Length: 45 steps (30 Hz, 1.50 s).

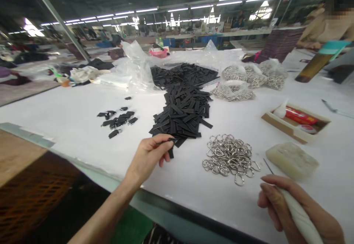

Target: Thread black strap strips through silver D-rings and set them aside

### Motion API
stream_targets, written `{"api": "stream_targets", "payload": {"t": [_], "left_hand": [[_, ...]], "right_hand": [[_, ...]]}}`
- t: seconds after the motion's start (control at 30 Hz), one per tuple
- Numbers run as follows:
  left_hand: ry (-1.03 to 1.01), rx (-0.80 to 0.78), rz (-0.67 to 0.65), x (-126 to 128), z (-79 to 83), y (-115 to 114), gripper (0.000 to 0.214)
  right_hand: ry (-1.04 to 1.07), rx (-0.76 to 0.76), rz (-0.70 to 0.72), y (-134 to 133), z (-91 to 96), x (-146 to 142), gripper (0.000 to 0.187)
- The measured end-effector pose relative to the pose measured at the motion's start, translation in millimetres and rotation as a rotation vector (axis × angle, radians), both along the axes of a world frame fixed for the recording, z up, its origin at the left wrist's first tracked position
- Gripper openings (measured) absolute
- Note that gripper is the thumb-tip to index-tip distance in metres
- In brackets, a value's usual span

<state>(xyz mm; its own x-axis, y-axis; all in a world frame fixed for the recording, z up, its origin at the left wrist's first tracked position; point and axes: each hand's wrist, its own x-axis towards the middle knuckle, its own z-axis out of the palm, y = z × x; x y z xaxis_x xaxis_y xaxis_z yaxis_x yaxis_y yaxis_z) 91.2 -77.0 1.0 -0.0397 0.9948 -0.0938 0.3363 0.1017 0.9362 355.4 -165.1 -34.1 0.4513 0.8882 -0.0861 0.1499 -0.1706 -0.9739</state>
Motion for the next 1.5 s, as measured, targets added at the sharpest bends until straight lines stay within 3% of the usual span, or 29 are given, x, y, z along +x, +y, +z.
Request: {"api": "stream_targets", "payload": {"t": [0.17, 0.27, 0.37, 0.5, 0.7, 0.93, 1.07, 1.2, 1.27, 1.4, 1.5], "left_hand": [[0.665, 0.383, 0.373, -69, 4.1, 38, 0.022], [0.753, 0.396, 0.428, -86, 2.5, 49, 0.041], [0.764, 0.468, 0.334, -72, -7.8, 39, 0.042], [0.779, 0.576, 0.032, -38, -28.5, 19, 0.028], [0.882, 0.286, -0.135, -13, -43.2, 21, 0.052], [0.777, 0.296, -0.242, 7, -51.7, 0, 0.049], [0.735, 0.350, -0.212, 7, -48.6, -8, 0.032], [0.742, 0.576, -0.138, 9, -36.6, -9, 0.018], [0.760, 0.655, -0.191, 17, -31.7, -6, 0.019], [1.053, 0.498, -0.357, 39, -27.2, 7, 0.023], [1.177, 0.406, -0.376, 47, -25.2, 14, 0.022]], "right_hand": [[0.039, -0.020, -0.017, 4, -4.3, 3, 0.028], [0.034, -0.035, -0.004, 5, -3.4, 1, 0.022], [0.019, -0.008, 0.038, 4, -5.4, 0, 0.020], [-0.055, 0.020, 0.074, 2, -11.1, 3, 0.022], [-0.232, 0.127, 0.114, 3, -17.3, 5, 0.020], [-0.374, 0.182, 0.192, 2, -24.7, 7, 0.016], [-0.399, 0.184, 0.197, 3, -27.1, 10, 0.016], [-0.410, 0.164, 0.160, 5, -26.8, 8, 0.019], [-0.393, 0.155, 0.168, 5, -25.1, 6, 0.019], [-0.360, 0.180, 0.189, 5, -23.3, 3, 0.017], [-0.357, 0.157, 0.191, 4, -24.6, 4, 0.017]]}}
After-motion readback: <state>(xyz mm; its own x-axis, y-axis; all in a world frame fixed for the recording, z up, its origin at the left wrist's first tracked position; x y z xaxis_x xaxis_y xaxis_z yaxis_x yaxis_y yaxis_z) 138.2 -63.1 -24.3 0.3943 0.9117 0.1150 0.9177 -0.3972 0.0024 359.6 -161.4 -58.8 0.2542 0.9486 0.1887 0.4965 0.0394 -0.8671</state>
